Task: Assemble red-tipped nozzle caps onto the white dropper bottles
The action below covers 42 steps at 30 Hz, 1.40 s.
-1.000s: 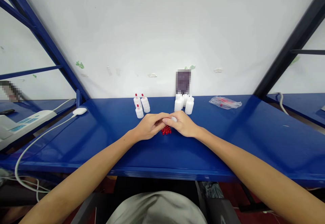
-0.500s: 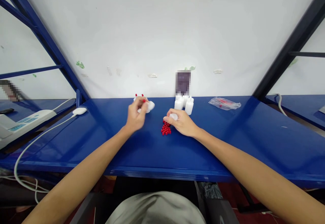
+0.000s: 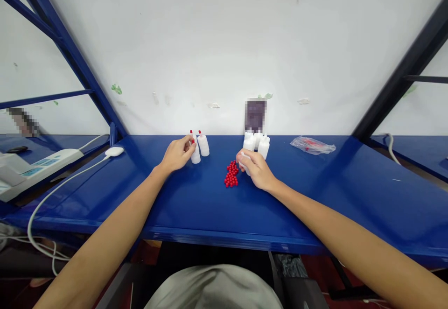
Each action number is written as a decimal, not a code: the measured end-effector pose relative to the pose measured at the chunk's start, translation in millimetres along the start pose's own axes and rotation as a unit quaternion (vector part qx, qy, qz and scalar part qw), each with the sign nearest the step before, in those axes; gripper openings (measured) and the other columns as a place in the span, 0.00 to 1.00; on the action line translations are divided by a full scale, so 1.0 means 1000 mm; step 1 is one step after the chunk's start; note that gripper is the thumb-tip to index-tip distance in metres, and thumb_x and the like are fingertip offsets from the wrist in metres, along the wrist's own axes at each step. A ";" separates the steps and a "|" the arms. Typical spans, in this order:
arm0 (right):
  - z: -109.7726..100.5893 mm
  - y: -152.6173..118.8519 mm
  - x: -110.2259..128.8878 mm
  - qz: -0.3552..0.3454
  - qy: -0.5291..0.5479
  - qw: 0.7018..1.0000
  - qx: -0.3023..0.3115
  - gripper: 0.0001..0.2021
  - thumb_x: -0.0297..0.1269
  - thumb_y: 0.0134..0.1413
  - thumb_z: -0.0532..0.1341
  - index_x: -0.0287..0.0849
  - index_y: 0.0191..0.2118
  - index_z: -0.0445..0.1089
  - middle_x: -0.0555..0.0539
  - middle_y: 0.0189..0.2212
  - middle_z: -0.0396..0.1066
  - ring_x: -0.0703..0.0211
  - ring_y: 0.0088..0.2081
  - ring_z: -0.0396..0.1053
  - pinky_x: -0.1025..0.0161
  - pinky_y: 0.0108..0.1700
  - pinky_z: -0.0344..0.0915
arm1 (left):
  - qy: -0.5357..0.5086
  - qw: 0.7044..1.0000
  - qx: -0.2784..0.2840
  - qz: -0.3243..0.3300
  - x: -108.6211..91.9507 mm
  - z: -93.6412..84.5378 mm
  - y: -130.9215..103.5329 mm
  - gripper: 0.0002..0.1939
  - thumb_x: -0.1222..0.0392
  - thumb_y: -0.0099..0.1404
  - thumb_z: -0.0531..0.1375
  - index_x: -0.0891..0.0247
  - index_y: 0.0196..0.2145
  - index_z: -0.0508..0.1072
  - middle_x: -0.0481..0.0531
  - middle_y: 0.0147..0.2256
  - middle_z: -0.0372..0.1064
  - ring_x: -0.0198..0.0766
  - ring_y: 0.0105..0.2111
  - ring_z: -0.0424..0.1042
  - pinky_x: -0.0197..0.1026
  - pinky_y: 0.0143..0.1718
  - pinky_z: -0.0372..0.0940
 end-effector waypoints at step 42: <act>0.007 0.002 0.009 0.011 -0.124 0.991 0.043 0.10 0.44 0.60 0.57 0.42 0.37 0.65 0.52 0.26 0.65 0.62 0.26 0.64 0.63 0.32 0.61 | -0.066 0.951 0.218 0.212 -0.089 0.047 -0.027 0.06 0.61 0.66 0.56 0.60 0.39 0.71 0.48 0.31 0.68 0.35 0.28 0.66 0.38 0.32 0.59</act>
Point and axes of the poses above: each hand's wrist, its own y-axis towards the middle knuckle, its own z-axis out of the palm, x = y × z, the point moved 5 cm from there along y, towards the middle knuckle
